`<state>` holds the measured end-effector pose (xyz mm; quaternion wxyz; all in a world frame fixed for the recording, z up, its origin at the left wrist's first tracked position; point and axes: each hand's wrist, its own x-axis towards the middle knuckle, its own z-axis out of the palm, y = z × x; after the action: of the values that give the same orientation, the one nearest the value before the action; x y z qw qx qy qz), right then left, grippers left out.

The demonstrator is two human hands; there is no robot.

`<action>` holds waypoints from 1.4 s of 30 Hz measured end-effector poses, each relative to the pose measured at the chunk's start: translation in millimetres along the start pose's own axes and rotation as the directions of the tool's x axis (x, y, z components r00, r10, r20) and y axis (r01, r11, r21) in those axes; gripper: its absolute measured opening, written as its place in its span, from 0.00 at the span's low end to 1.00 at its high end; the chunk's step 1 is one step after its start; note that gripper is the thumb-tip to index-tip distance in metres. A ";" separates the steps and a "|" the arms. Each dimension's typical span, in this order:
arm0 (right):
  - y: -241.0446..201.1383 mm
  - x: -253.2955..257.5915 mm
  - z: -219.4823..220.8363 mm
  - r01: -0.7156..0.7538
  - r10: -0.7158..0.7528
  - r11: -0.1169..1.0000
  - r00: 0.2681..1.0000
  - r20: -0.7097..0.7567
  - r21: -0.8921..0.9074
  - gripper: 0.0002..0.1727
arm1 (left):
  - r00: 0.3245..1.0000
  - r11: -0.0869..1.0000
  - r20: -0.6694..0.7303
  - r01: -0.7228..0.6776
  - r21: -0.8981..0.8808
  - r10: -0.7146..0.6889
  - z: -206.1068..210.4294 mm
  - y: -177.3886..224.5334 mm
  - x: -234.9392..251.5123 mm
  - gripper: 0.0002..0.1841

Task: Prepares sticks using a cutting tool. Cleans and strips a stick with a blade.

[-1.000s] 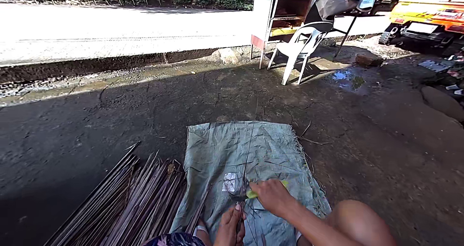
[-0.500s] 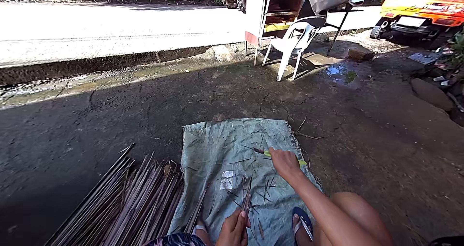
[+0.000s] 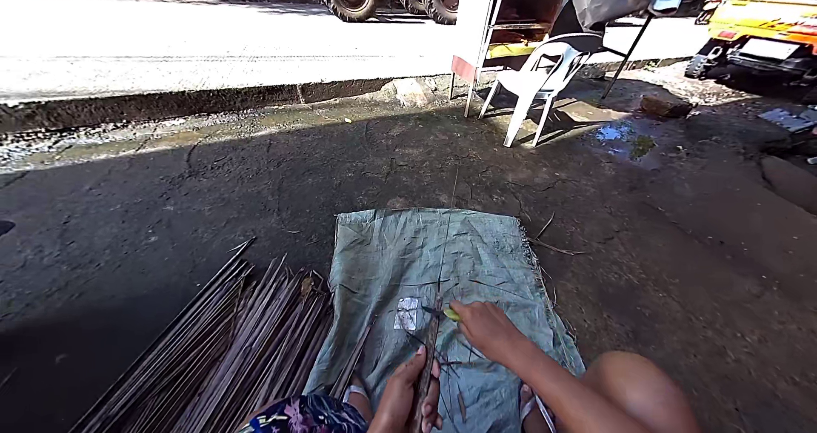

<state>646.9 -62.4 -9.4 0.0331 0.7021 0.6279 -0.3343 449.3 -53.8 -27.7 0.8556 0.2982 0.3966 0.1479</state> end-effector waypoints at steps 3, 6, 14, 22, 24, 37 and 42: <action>8.1 4.4 -10.3 -0.067 0.066 0.997 0.998 -0.024 -0.041 0.18 | 0.999 0.999 -0.017 0.031 -0.035 -0.031 1.8 -0.9 -0.2 0.29; 1.8 -1.3 1.3 0.071 -0.071 0.997 0.997 -0.020 -0.009 0.17 | 0.999 0.992 -0.030 0.010 -0.124 -0.014 -1.6 -0.4 4.5 0.28; 10.7 9.5 -4.2 -0.043 0.039 0.992 0.999 -0.033 -0.116 0.17 | 0.999 0.989 -0.003 0.039 -0.146 -0.040 3.5 -0.9 6.3 0.28; 31.2 15.8 -26.3 -0.328 0.315 0.943 0.936 -0.154 -0.062 0.19 | 0.999 0.995 0.020 0.043 -0.091 -0.042 8.4 -2.6 -1.9 0.28; 30.9 14.7 -29.3 -0.386 0.374 0.921 0.913 -0.166 -0.049 0.20 | 0.999 0.997 0.024 0.039 -0.069 -0.037 8.0 -2.4 -3.1 0.28; 46.2 11.2 -33.7 -0.547 0.551 0.833 0.800 -0.237 0.086 0.21 | 1.000 0.988 0.000 -0.016 0.155 0.017 12.9 -6.4 -7.3 0.28; 48.9 6.6 -34.1 -0.336 0.357 0.933 0.911 -0.207 0.133 0.19 | 0.998 0.974 -0.032 -0.047 0.222 0.055 6.7 -5.9 -5.5 0.27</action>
<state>705.6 -51.1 -4.6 -0.0135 0.8367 0.4765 -0.2696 451.0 -63.7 -24.8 0.8054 0.3987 0.4187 0.1304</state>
